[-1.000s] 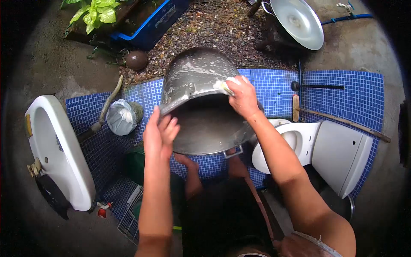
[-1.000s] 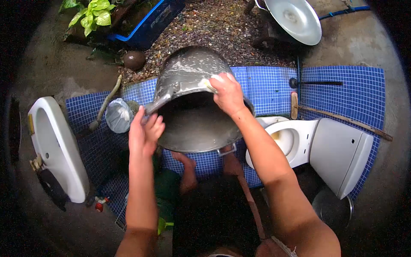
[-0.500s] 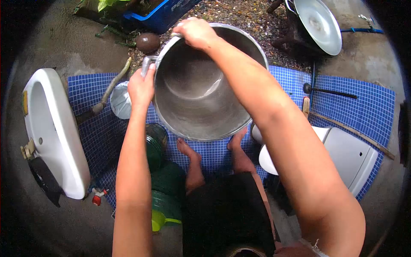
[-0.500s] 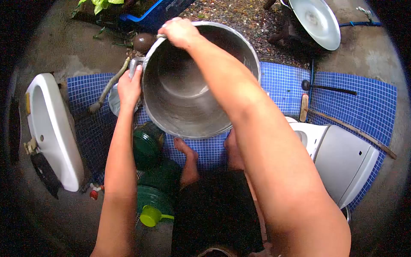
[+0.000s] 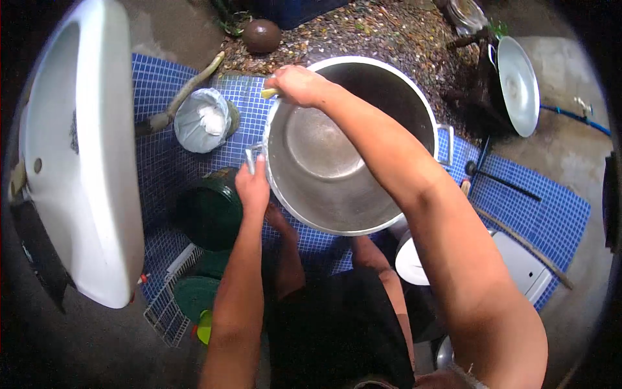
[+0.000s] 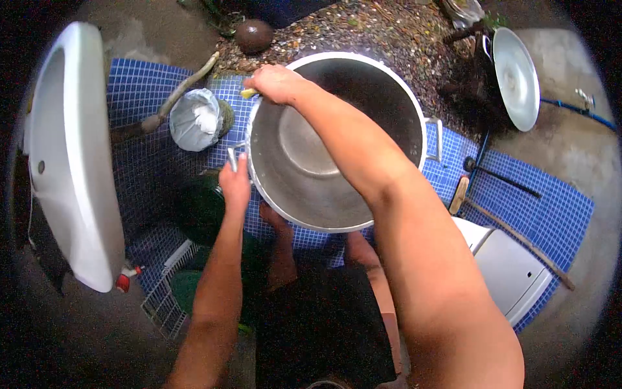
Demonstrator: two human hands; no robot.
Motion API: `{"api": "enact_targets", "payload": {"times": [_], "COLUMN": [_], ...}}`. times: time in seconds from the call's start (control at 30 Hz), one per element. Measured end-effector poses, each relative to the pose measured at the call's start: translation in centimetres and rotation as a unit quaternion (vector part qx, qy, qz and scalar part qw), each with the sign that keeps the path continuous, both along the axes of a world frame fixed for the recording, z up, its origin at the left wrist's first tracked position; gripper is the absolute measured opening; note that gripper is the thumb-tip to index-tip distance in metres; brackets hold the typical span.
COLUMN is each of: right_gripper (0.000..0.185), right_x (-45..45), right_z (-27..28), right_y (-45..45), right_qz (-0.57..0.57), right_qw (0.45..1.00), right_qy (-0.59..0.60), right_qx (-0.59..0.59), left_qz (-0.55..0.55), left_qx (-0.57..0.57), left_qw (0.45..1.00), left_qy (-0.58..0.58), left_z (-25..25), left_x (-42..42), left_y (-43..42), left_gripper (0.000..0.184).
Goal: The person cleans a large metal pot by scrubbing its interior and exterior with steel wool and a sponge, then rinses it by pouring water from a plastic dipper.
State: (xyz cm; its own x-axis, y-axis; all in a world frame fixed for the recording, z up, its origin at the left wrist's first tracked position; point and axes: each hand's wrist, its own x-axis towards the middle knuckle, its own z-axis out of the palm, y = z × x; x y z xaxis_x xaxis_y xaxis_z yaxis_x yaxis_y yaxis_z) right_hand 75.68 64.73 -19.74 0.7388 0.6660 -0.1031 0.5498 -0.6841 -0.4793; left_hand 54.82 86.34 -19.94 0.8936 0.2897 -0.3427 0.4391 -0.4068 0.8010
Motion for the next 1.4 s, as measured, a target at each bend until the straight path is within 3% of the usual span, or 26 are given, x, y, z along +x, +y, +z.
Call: {"api": "enact_targets", "payload": {"times": [0.07,0.2,0.23,0.27,0.33,0.43,0.5,0.53,0.57,0.67,0.73,0.77,0.83,0.87,0.93,1.0,1.03,1.1,1.13,1.17,1.2,1.23,1.27,1.33,1.4], "right_gripper": [0.031,0.032,0.033,0.033,0.033,0.040,0.031,0.029,0.033,0.050,0.048,0.039,0.024,0.017,0.032,0.028,0.035,0.029,0.027,0.028,0.033,0.035,0.037,0.037,0.038], "right_x": [-1.7,-8.2,-8.1,-7.5,-5.7,-2.5,0.1,0.9,1.3,-4.7,-10.8,-13.9,-18.4,-20.0,-20.5,-20.4,-21.4,-20.6,-20.2,-21.0,-19.4,-20.1,-21.3,-24.6,-28.1], "right_z": [2.0,-0.8,-0.9,-1.1,-1.4,-1.8,-3.4,-2.9,-2.3,-3.3,-4.4,-4.6,-5.6,-6.1,-3.9,-3.2,-3.7,-3.6,-3.5,-6.3,-1.9,-1.5,-1.5,-0.2,0.4], "right_y": [0.7,4.4,5.0,5.5,6.3,4.1,-0.9,-5.0,-8.9,-20.7,-25.1,-25.8,-27.6,-28.3,-26.3,-22.6,-19.0,-8.3,-3.0,1.9,7.4,12.2,15.0,15.8,15.4], "right_qz": [0.064,0.186,0.224,0.225,0.273,0.284,0.088,-0.018,-0.132,-0.298,-0.392,-0.467,-0.491,-0.435,-0.459,-0.479,-0.556,-0.581,-0.588,-0.504,-0.515,-0.527,-0.527,-0.526,-0.520], "right_qw": [0.995,0.962,0.949,0.950,0.962,0.956,0.990,0.999,0.985,0.924,0.869,0.856,0.833,0.825,0.820,0.818,0.815,0.811,0.795,0.840,0.805,0.815,0.805,0.796,0.786], "right_qy": [-0.061,-0.154,-0.142,-0.142,0.008,-0.058,-0.103,-0.011,-0.031,-0.157,-0.188,-0.169,-0.191,-0.229,-0.246,-0.285,-0.161,0.040,0.135,0.126,0.244,0.099,-0.049,0.009,0.067], "right_qx": [0.047,0.128,0.170,0.165,0.024,0.052,0.044,0.046,-0.110,-0.182,-0.237,-0.146,-0.169,-0.280,-0.239,-0.139,0.038,0.064,0.061,0.157,0.165,0.219,0.266,0.301,0.329], "left_qz": [-0.009,-0.011,0.035,0.010,-0.023,-0.009,-0.004,0.002,-0.002,-0.004,-0.028,-0.047,-0.030,-0.008,0.000,0.161,0.164,0.120,0.119,0.156,0.193,0.148,0.171,0.117,0.114], "left_qx": [-0.050,-0.136,-0.250,-0.187,-0.021,0.065,0.065,0.070,0.072,0.100,0.124,0.136,0.115,0.076,0.065,-0.147,-0.230,-0.362,-0.358,-0.324,-0.288,-0.356,-0.443,-0.535,-0.517], "left_qw": [0.995,0.973,0.947,0.974,0.999,0.996,0.996,0.996,0.994,0.992,0.989,0.988,0.989,0.991,0.990,0.955,0.940,0.909,0.911,0.921,0.929,0.902,0.864,0.820,0.831], "left_qy": [0.091,0.188,0.199,0.125,-0.019,0.059,0.061,0.062,0.079,0.081,0.068,0.058,0.089,0.110,0.124,0.200,0.193,0.170,0.169,0.149,0.129,0.196,0.170,0.169,0.174], "left_z": [-1.3,-2.3,-3.5,-5.1,-6.0,-1.3,-1.2,-1.0,-0.2,-1.1,-2.5,-3.3,-3.3,-4.0,-3.2,-3.0,-2.7,-3.3,-3.7,-3.8,-3.9,-2.6,-2.8,-1.6,-2.0], "left_x": [-1.0,0.6,1.1,0.7,0.9,1.9,1.7,1.5,1.8,1.5,0.8,0.4,0.9,0.9,1.2,1.2,0.9,0.1,-0.2,-0.3,-0.4,-0.6,-0.3,0.9,2.1], "left_y": [1.7,4.4,5.4,4.6,2.4,0.6,0.5,0.3,0.0,0.3,1.0,1.4,1.1,1.2,1.5,1.4,1.7,3.0,2.9,2.2,2.0,2.8,2.5,2.5,3.0], "left_gripper": [0.037,0.032,0.034,0.040,0.051,0.063,0.064,0.064,0.065,0.063,0.062,0.063,0.064,0.065,0.073,0.074,0.067,0.058,0.058,0.058,0.059,0.060,0.062,0.065,0.065]}}
